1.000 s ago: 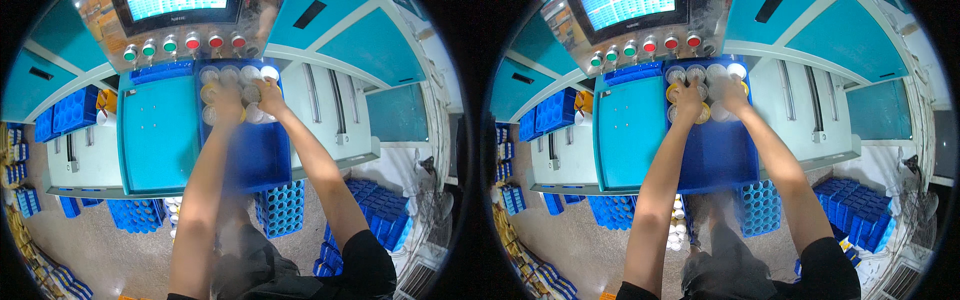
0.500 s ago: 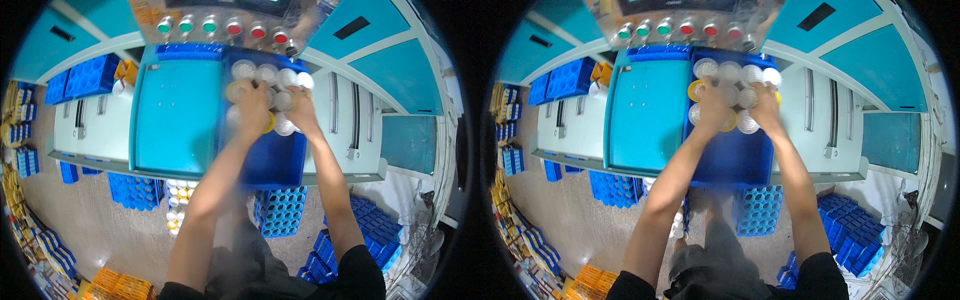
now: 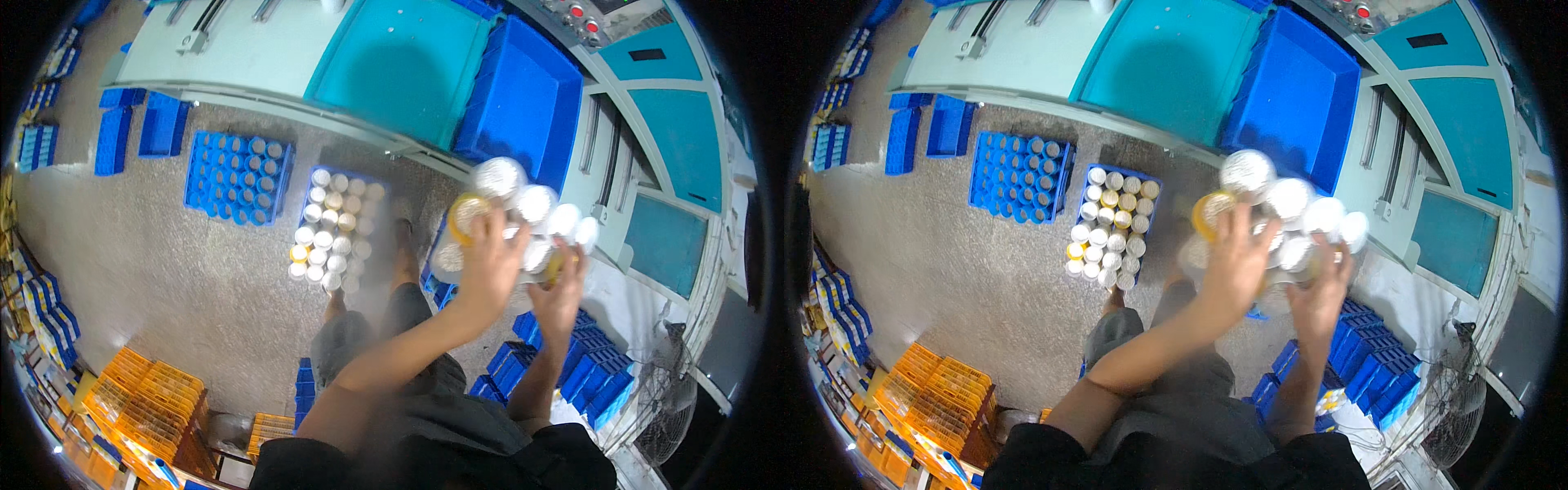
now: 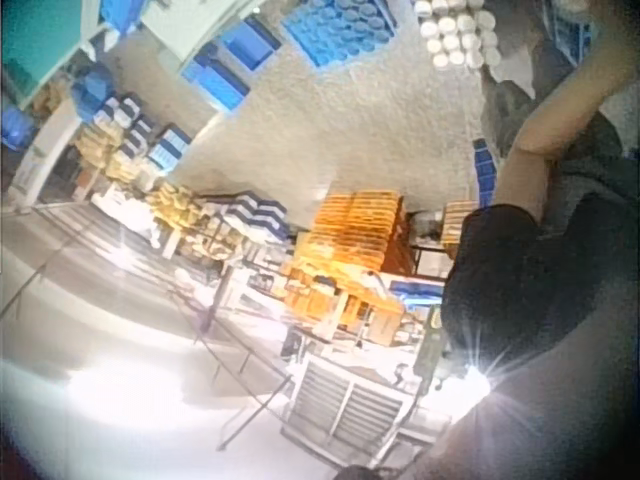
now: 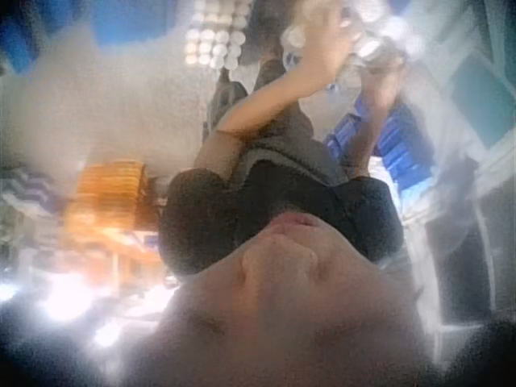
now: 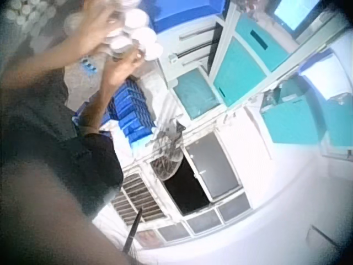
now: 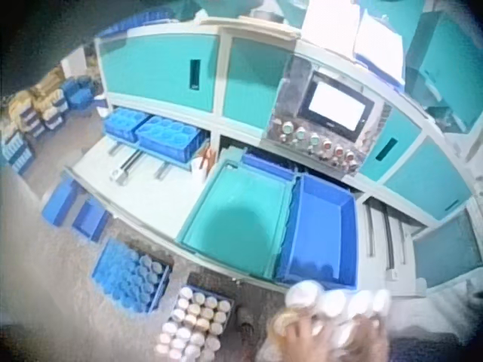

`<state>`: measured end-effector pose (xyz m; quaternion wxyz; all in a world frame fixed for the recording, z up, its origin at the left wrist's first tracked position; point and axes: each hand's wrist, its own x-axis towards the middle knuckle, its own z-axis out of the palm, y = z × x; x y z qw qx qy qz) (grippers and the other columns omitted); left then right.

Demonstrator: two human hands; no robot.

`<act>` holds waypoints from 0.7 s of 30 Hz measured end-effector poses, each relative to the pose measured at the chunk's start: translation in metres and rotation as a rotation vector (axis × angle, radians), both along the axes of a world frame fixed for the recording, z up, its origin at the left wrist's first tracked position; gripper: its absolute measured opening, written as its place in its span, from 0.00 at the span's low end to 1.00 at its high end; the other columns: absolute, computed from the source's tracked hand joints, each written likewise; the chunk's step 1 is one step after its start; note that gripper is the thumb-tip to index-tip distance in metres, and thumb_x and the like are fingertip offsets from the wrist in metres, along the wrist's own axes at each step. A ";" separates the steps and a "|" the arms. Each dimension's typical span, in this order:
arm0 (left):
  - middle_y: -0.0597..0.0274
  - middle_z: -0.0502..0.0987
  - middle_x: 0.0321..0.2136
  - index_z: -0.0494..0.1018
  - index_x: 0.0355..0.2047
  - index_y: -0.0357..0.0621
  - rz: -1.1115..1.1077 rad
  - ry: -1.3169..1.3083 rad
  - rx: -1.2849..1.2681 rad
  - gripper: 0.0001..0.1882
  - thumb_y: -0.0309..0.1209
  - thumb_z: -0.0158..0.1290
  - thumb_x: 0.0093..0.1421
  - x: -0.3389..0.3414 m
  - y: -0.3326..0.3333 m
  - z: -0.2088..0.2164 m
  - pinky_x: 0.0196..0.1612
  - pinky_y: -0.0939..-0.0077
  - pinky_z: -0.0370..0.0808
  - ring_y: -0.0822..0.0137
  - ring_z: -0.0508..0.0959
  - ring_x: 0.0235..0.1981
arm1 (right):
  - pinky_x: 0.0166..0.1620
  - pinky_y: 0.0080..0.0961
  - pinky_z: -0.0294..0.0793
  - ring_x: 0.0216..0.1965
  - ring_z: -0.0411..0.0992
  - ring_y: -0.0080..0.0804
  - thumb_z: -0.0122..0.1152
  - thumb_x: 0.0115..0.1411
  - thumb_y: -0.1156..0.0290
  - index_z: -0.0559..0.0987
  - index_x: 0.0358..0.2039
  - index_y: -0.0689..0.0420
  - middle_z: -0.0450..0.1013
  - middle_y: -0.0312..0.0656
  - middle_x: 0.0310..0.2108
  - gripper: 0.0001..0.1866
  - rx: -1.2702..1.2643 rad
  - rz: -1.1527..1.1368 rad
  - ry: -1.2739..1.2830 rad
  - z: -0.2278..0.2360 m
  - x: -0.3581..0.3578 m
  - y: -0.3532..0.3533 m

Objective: The person repeatedly picks up blue plastic trays filled with small cylindrical containers, places them on a table, and stacks them. They also handle empty blue trays and use a green handheld device to scan the containers.

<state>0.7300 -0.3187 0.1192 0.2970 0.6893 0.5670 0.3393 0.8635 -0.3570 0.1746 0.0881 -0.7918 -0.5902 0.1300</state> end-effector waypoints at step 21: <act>0.40 0.61 0.58 0.68 0.59 0.54 -0.005 0.294 -0.442 0.37 0.10 0.52 0.48 -0.257 -0.009 -0.501 0.58 0.51 0.69 0.35 0.64 0.57 | 0.67 0.45 0.54 0.67 0.50 0.58 0.72 0.42 0.86 0.66 0.60 0.50 0.52 0.56 0.64 0.44 -0.181 0.062 0.386 -0.545 -0.214 -0.002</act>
